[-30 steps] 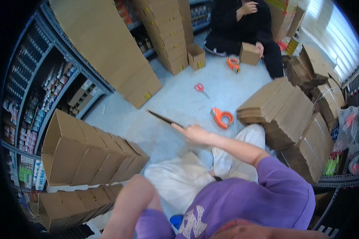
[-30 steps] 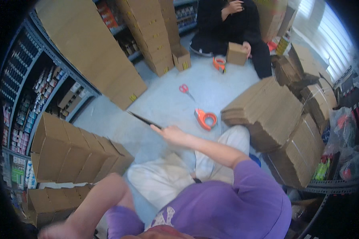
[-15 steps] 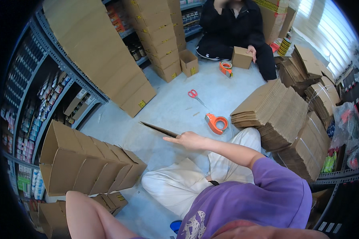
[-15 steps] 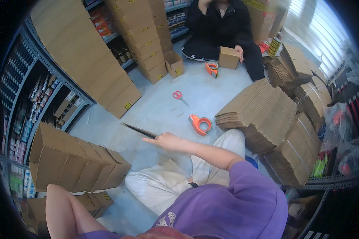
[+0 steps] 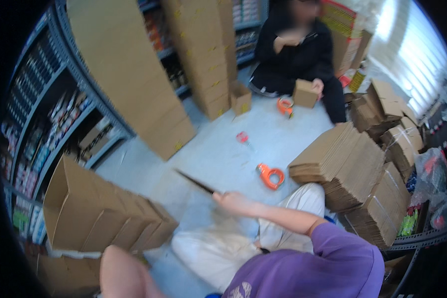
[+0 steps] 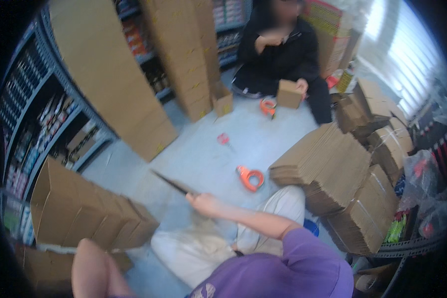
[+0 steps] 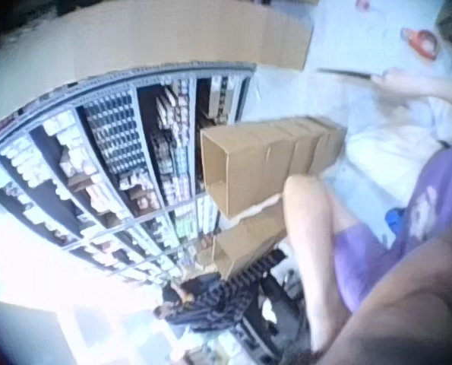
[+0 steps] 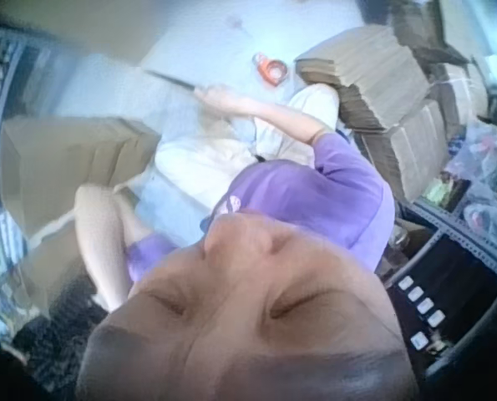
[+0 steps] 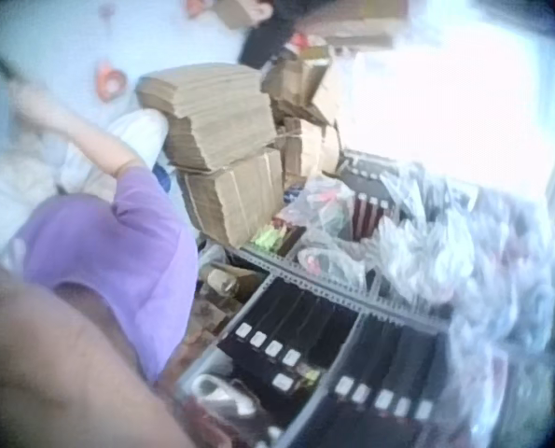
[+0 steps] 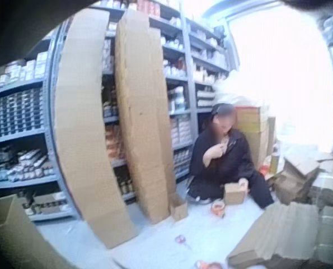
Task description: The person sits on the floor and assembles flat-packed cardboard boxes by folding the flaps and sealing them with a handheld tape dispenser. The person repeatedly picks up a flat box, folds it into shape, applies yellow caution tape, and stacks the finished boxes nearby.
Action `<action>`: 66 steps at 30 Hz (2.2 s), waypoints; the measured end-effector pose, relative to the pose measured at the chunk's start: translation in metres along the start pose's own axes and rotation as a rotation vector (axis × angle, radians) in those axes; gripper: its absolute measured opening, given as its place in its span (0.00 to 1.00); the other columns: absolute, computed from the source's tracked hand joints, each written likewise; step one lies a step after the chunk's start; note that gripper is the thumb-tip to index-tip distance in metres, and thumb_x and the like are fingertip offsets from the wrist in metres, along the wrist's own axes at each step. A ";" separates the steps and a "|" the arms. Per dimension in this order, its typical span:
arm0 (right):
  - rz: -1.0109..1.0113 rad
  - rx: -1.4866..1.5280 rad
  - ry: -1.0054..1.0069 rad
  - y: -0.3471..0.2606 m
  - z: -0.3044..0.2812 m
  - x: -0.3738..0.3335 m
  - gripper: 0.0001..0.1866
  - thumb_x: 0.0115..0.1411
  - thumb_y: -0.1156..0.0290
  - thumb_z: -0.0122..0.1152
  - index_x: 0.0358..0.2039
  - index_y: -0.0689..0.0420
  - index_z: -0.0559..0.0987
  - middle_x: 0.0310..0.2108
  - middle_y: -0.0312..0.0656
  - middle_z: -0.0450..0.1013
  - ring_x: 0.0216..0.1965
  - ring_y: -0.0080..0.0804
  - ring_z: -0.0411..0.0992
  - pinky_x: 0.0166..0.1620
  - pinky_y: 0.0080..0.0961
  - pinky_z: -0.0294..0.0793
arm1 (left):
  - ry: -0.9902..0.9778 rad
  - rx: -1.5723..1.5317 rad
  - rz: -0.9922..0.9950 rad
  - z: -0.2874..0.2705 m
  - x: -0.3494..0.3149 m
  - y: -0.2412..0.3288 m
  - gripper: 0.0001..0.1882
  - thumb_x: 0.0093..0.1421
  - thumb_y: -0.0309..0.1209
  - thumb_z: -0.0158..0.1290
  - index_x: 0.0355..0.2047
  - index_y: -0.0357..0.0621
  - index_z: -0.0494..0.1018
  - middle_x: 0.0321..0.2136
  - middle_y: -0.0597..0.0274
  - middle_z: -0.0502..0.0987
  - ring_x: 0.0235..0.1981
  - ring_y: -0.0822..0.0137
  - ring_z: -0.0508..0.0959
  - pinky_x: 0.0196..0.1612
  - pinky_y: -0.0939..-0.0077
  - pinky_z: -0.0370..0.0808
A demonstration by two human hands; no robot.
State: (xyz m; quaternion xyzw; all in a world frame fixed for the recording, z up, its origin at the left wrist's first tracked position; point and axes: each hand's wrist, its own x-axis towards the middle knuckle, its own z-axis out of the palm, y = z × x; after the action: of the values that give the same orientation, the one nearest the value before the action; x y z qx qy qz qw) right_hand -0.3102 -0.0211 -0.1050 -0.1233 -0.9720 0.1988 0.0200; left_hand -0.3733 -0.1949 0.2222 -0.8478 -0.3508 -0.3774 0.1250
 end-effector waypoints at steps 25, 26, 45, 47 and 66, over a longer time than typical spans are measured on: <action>0.019 0.185 0.249 0.093 -0.055 0.040 0.16 0.46 0.85 0.53 0.38 0.63 0.74 0.33 0.56 0.75 0.39 0.57 0.73 0.40 0.45 0.73 | 0.284 -0.568 -1.583 0.223 -0.183 -0.088 0.47 0.46 0.13 0.46 0.67 0.47 0.44 0.63 0.35 0.53 0.57 0.47 0.66 0.56 0.65 0.65; -0.045 0.209 0.165 0.093 -0.047 0.047 0.14 0.49 0.81 0.56 0.39 0.63 0.73 0.33 0.55 0.74 0.39 0.57 0.73 0.39 0.45 0.73 | 0.319 -0.487 -1.601 0.232 -0.198 -0.106 0.45 0.47 0.14 0.47 0.66 0.46 0.48 0.61 0.33 0.54 0.54 0.45 0.69 0.54 0.64 0.68; -0.225 0.103 0.369 0.059 0.006 -0.023 0.21 0.61 0.58 0.54 0.50 0.56 0.68 0.52 0.46 0.63 0.57 0.40 0.60 0.58 0.41 0.59 | -0.452 0.305 -1.148 0.223 -0.179 -0.106 0.08 0.57 0.32 0.53 0.32 0.43 0.78 0.29 0.49 0.79 0.30 0.47 0.79 0.36 0.58 0.76; -0.190 -0.061 0.525 0.043 -0.010 -0.021 0.30 0.61 0.56 0.53 0.61 0.53 0.61 0.64 0.45 0.54 0.65 0.40 0.52 0.64 0.46 0.52 | -0.594 0.185 -1.172 0.212 -0.178 -0.119 0.12 0.57 0.36 0.55 0.38 0.45 0.79 0.29 0.49 0.80 0.31 0.49 0.80 0.38 0.59 0.76; -0.096 -0.184 0.419 0.044 -0.092 -0.027 0.33 0.54 0.79 0.55 0.62 0.62 0.61 0.50 0.56 0.71 0.54 0.51 0.68 0.58 0.36 0.65 | 0.012 -0.152 -1.352 0.223 -0.275 -0.146 0.18 0.47 0.42 0.64 0.35 0.44 0.79 0.31 0.56 0.80 0.34 0.57 0.79 0.40 0.66 0.74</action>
State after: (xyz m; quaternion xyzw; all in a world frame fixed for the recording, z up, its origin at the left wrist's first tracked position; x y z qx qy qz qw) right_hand -0.2659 0.0465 -0.0370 -0.1167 -0.9655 0.0780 0.2193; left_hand -0.4792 -0.1203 -0.1380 -0.4467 -0.7754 -0.4009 -0.1963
